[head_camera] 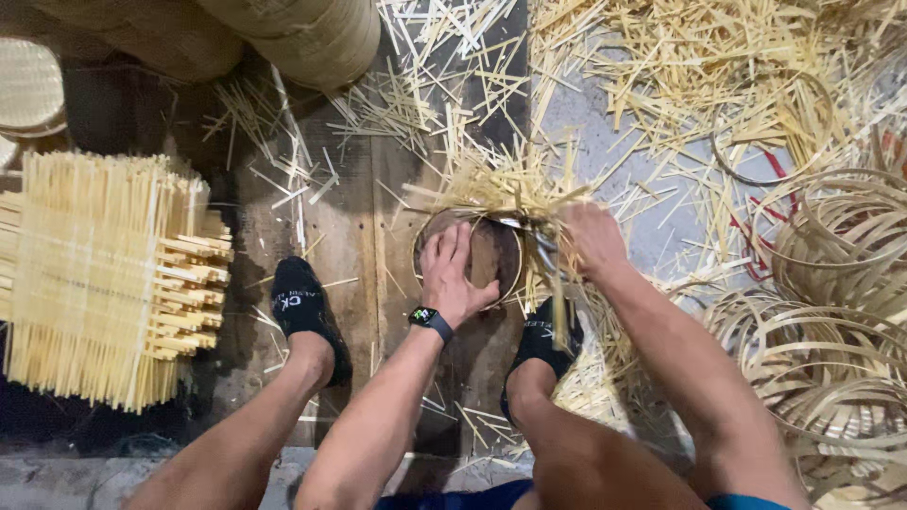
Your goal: The person constructs bamboo trays by weaving thin strips into a square base, attaching a circular wooden rim with more strips, and trimming the excess with shears.
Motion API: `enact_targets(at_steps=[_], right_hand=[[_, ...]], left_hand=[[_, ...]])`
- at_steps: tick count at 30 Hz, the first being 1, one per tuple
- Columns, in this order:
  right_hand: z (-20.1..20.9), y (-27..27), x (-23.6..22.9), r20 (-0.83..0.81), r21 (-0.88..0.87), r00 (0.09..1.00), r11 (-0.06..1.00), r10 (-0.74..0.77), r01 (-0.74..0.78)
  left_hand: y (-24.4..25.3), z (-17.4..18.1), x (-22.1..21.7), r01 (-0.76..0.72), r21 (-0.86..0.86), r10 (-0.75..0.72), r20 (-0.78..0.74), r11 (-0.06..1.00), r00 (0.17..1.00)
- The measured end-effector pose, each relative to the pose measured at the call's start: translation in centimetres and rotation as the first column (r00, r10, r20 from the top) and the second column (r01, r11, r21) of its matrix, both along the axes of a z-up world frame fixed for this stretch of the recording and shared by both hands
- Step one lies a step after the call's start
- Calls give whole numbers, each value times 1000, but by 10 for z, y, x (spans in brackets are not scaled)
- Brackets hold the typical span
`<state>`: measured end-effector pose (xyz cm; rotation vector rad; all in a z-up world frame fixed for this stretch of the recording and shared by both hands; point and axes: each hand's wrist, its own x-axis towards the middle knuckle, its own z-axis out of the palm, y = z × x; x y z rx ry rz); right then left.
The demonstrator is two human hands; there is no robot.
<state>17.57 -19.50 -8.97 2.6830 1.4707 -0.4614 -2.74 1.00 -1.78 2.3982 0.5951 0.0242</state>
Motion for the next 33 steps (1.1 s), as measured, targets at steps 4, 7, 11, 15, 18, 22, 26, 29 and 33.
enact_targets(at_steps=[4,7,11,15,18,22,26,29,33], right_hand=[[41,-5,8,-53,-130,998,991,-31,24],[53,9,-3,-167,-184,967,970,-192,161],[46,20,-6,-87,-125,988,985,-131,120],[31,-8,-2,-157,-164,978,980,-141,115],[6,-14,-3,76,-9,997,1000,-9,10],[-25,-15,-10,43,364,991,926,-123,99],[-9,-29,4,-163,-59,972,986,-167,159],[24,-4,-2,-182,-88,969,984,-169,155],[37,23,-3,-130,-33,987,995,-99,95]], left_hand=[[-5,8,-1,-142,-35,143,38,989,989],[-12,7,4,-147,-5,147,9,989,989],[-3,18,6,11,-29,-15,-163,1000,986],[-3,22,8,-15,-21,13,-94,1000,996],[-7,17,13,-58,-12,57,-74,998,996],[-3,18,15,52,-23,-56,-210,998,976],[21,21,11,287,-7,-284,-183,958,941],[26,22,15,387,-31,-385,-194,922,902],[29,19,17,500,-57,-500,-199,864,843]])
